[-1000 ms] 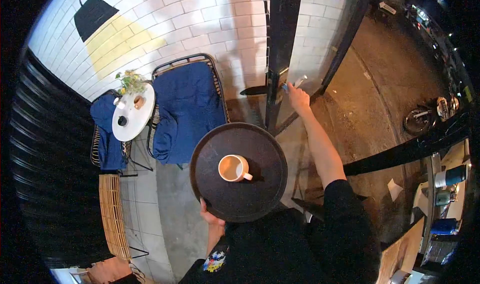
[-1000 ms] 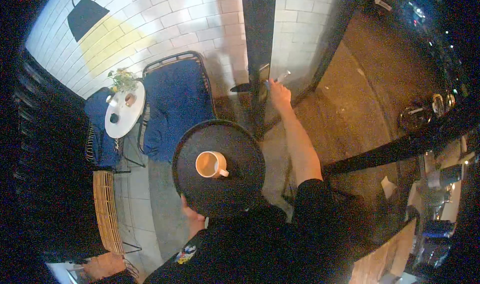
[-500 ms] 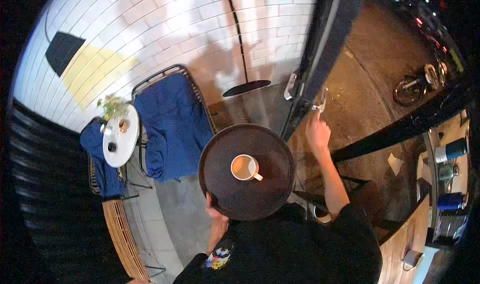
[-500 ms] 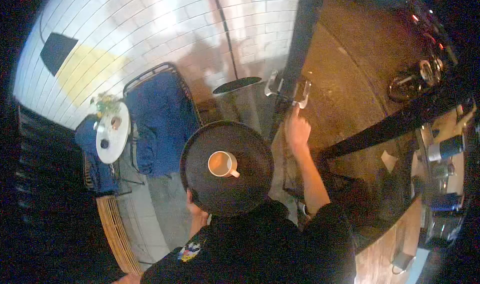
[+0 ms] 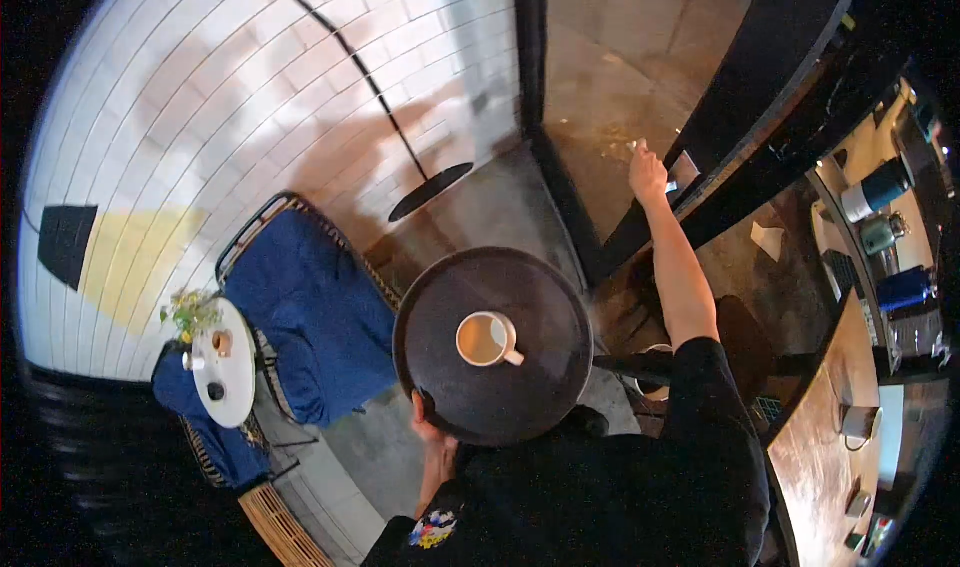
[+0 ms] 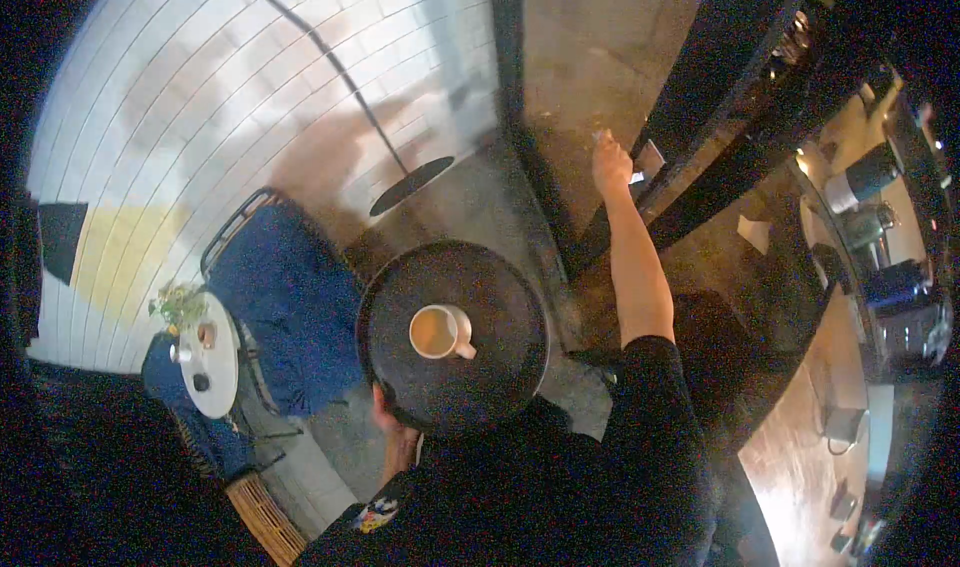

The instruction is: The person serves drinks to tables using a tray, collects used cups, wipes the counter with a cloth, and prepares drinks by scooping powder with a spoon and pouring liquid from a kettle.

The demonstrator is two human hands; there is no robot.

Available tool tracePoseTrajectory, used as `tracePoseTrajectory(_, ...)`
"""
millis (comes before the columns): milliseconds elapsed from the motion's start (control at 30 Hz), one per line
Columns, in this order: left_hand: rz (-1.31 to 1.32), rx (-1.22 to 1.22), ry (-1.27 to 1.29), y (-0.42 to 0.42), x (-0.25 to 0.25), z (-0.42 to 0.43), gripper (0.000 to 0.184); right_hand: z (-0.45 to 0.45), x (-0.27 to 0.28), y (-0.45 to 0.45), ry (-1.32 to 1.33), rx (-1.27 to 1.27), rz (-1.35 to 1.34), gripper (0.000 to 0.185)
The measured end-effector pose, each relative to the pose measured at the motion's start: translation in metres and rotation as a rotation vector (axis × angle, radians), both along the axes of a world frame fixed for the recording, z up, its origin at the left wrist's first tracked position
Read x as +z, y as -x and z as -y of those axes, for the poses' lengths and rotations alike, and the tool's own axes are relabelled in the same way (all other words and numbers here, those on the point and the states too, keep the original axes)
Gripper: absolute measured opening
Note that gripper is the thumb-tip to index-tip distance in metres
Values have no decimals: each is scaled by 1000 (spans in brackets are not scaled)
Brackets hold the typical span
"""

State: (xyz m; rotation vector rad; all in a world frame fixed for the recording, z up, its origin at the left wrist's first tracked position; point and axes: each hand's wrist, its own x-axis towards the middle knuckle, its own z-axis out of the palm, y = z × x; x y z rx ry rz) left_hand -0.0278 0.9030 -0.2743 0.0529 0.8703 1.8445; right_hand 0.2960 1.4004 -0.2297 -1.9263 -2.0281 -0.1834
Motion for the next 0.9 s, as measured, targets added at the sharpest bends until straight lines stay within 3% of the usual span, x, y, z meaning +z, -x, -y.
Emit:
tracePoseTrajectory(100, -31, 22, 247, -2, 26, -10, 56, -17, 7, -29, 167, -74, 73, 18)
tracePoseTrajectory(200, -78, -65, 276, -5, 40, -23, 55, -32, 2, -58, 211, -117, 92, 15)
tracePoseTrajectory(267, 34, -134, 253, -6, 40, -39, 52, -47, -9, -72, 246, -172, 110, 14)
tracePoseTrajectory(333, -186, -101, 351, -11, 39, -54, 52, -62, -23, -89, 324, -163, 251, 16)
tracePoseTrajectory(467, -20, -191, 316, -18, 24, -85, 50, -65, -9, -106, 324, -196, 216, 15)
tracePoseTrajectory(533, -49, -137, 479, -29, 40, -100, 47, -73, -23, -117, 371, -199, 275, 15)
tracePoseTrajectory(633, 53, -245, 293, -32, 38, -105, 47, -79, -23, -121, 416, -145, 334, 16)
tracePoseTrajectory(733, 38, -228, 480, -39, 49, -116, 49, -88, -29, -129, 389, -164, 367, 17)
tracePoseTrajectory(900, -11, -245, 449, -19, 21, -98, 51, -89, -29, -137, 247, -179, 349, 16)
